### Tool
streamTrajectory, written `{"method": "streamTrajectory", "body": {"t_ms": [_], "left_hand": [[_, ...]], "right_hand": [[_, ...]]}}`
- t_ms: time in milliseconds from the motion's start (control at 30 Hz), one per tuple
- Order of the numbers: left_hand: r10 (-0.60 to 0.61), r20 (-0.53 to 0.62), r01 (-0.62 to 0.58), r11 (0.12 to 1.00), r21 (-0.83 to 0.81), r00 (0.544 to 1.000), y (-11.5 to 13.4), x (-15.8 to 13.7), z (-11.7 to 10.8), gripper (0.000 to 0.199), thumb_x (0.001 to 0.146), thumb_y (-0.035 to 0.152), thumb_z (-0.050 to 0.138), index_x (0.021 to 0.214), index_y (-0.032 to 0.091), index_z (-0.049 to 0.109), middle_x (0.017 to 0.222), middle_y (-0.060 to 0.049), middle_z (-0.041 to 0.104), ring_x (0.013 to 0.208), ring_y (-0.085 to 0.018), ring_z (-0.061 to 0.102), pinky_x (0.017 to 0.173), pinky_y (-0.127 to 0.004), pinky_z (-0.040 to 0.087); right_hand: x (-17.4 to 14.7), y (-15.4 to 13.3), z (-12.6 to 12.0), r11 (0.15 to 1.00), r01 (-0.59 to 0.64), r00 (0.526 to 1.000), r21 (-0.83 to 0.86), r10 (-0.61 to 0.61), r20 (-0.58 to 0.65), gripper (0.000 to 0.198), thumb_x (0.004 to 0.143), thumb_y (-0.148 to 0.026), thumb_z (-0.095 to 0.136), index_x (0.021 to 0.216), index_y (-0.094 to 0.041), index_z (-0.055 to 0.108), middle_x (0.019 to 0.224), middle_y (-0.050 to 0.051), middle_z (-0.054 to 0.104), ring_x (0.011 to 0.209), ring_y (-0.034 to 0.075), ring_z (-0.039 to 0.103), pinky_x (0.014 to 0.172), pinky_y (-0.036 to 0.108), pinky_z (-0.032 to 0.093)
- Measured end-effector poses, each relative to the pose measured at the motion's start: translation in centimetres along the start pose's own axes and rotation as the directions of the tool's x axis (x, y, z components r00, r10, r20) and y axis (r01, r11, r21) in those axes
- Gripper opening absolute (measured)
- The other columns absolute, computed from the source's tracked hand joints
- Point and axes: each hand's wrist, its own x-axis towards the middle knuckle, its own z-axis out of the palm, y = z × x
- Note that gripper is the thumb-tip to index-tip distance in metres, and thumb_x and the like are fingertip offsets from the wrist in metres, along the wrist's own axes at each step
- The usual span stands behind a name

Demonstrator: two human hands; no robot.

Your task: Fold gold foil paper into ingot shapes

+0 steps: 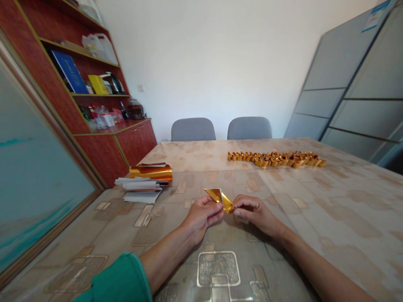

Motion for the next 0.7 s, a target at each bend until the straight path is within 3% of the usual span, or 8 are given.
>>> {"method": "streamTrajectory", "body": {"t_ms": [167, 467, 700], "left_hand": [[0.017, 0.003, -0.017, 1.0, 0.001, 1.0, -0.2, 0.0, 0.1, 0.022, 0.074, -0.002, 0.08, 0.085, 0.011, 0.066, 0.078, -0.004, 0.073, 0.064, -0.01, 0.069, 0.066, -0.018, 0.059], [0.032, 0.003, -0.032, 0.999, 0.023, 0.999, -0.5, -0.1, 0.2, 0.019, 0.076, -0.004, 0.077, 0.082, 0.009, 0.065, 0.077, -0.006, 0.074, 0.061, -0.009, 0.069, 0.062, -0.018, 0.058], [0.042, 0.026, -0.043, 0.998, 0.046, 0.999, -0.6, 0.0, 0.0, 0.024, 0.07, 0.004, 0.086, 0.083, 0.01, 0.066, 0.077, -0.006, 0.073, 0.062, -0.01, 0.069, 0.066, -0.02, 0.06]], "right_hand": [[0.2, 0.7, 1.3, 0.976, -0.183, 0.974, 0.12, 0.197, -0.113, 0.041, 0.079, -0.062, 0.069, 0.078, -0.023, 0.056, 0.061, -0.004, 0.051, 0.052, 0.013, 0.042, 0.05, 0.026, 0.034], [0.6, 1.0, 1.6, 0.975, -0.212, 0.96, 0.069, 0.221, -0.173, 0.04, 0.077, -0.057, 0.07, 0.071, -0.023, 0.052, 0.057, -0.003, 0.051, 0.051, 0.013, 0.041, 0.048, 0.026, 0.031], [0.6, 0.3, 2.1, 0.975, -0.22, 0.953, -0.03, 0.208, -0.218, 0.035, 0.079, -0.049, 0.069, 0.066, -0.023, 0.05, 0.056, -0.004, 0.049, 0.051, 0.013, 0.042, 0.048, 0.026, 0.029]]}}
